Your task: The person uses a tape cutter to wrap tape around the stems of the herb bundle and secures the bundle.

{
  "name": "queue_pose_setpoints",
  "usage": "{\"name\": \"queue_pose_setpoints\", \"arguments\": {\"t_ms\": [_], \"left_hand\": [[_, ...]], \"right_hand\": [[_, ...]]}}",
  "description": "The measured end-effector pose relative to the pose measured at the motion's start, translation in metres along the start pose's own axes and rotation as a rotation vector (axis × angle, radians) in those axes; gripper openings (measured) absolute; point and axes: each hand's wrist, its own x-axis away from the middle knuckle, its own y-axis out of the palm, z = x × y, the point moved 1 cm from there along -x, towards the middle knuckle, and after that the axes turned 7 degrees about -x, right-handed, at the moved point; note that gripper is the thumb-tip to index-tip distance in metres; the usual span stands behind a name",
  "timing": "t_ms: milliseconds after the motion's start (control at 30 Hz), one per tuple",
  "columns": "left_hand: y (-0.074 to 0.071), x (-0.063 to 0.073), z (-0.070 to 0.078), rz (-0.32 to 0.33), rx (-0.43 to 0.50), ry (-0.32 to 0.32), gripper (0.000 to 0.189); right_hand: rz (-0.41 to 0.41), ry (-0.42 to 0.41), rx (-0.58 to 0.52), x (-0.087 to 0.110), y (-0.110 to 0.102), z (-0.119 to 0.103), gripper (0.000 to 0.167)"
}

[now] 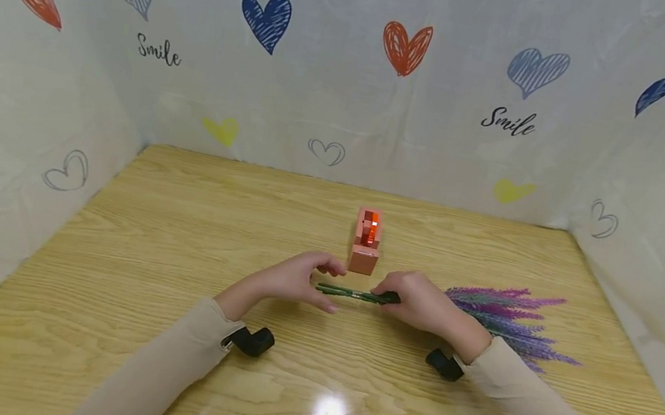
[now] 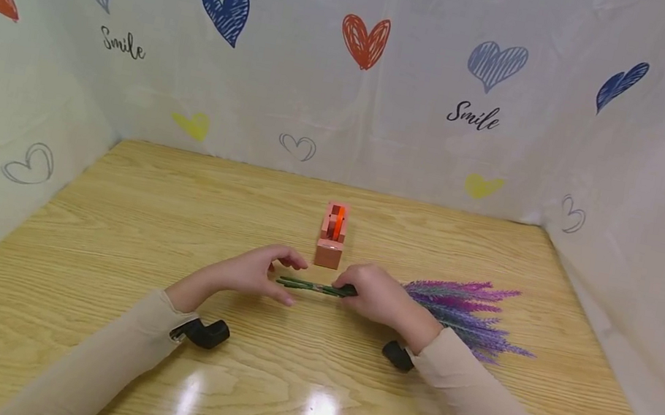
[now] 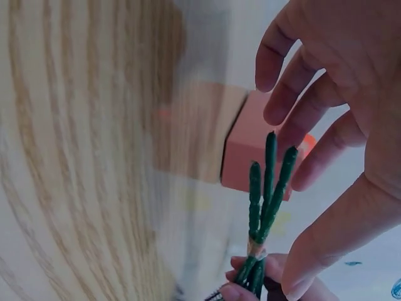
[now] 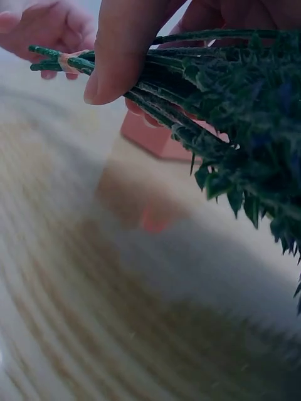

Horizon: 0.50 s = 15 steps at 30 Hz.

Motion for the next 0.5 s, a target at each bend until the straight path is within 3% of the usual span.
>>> {"name": "queue_pose_setpoints", "arguments": {"t_ms": [300,500], "left_hand": [[0.002,-0.001,-0.007,0.009,-0.004,-0.01,0.056],[-0.004,0.004,-0.008,0.063,-0.009,-0.026,0.055]], "right_hand": [[-0.052,0.075,-0.006,-0.005,0.014,0.01,0.021],[-0.037,0.12,-0.037,-0.002,0.005,0.004,0.033]]}}
